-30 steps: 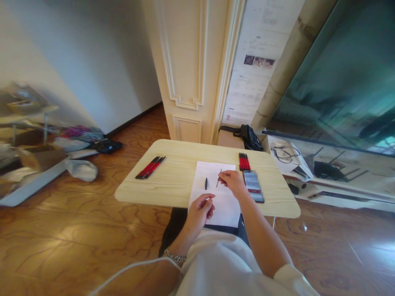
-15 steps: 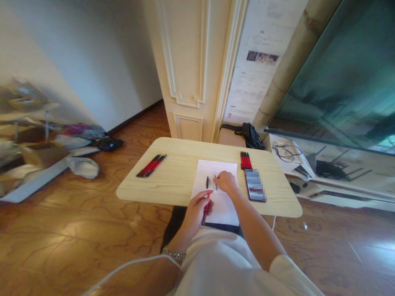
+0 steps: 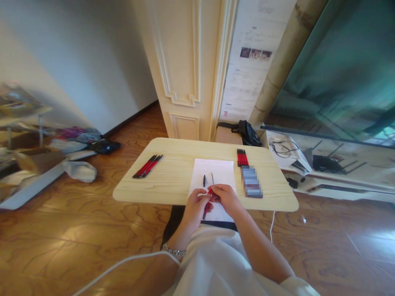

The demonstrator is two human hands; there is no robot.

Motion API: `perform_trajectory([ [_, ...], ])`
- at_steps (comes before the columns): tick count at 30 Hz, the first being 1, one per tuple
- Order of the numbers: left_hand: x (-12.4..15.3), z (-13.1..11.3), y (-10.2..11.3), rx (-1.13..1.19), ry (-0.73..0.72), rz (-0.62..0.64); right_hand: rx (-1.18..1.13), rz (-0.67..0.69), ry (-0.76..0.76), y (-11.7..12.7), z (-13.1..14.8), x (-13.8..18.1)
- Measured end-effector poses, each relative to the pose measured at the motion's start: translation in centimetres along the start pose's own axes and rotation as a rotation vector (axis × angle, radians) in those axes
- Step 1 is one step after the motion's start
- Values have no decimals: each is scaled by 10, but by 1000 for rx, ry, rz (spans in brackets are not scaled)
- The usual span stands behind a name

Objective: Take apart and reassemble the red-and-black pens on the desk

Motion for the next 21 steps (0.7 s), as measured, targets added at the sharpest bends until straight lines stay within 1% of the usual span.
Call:
perform_trajectory([
  [3, 0, -3, -3, -72, -26, 16, -139, 35, -26, 1, -2, 1],
  [6, 0, -4, -5, -102, -47, 31, -199, 70, -39, 1, -2, 2],
  [11, 2, -5, -7, -138, -34, 48, -206, 117, -46, -1, -1, 5],
  [21, 5, -10, -13, -175, 25, 83, -168, 82, -79, 7, -2, 7],
])
Point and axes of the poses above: each hand's wrist, its own x-axis away from the middle knuckle, its own y-axis out of the back of the hand, z = x × y, the point moved 5 cm from there along -x, towards the middle knuckle, and after that the axes turned 8 degrees about -y, right-handed, at the moved point
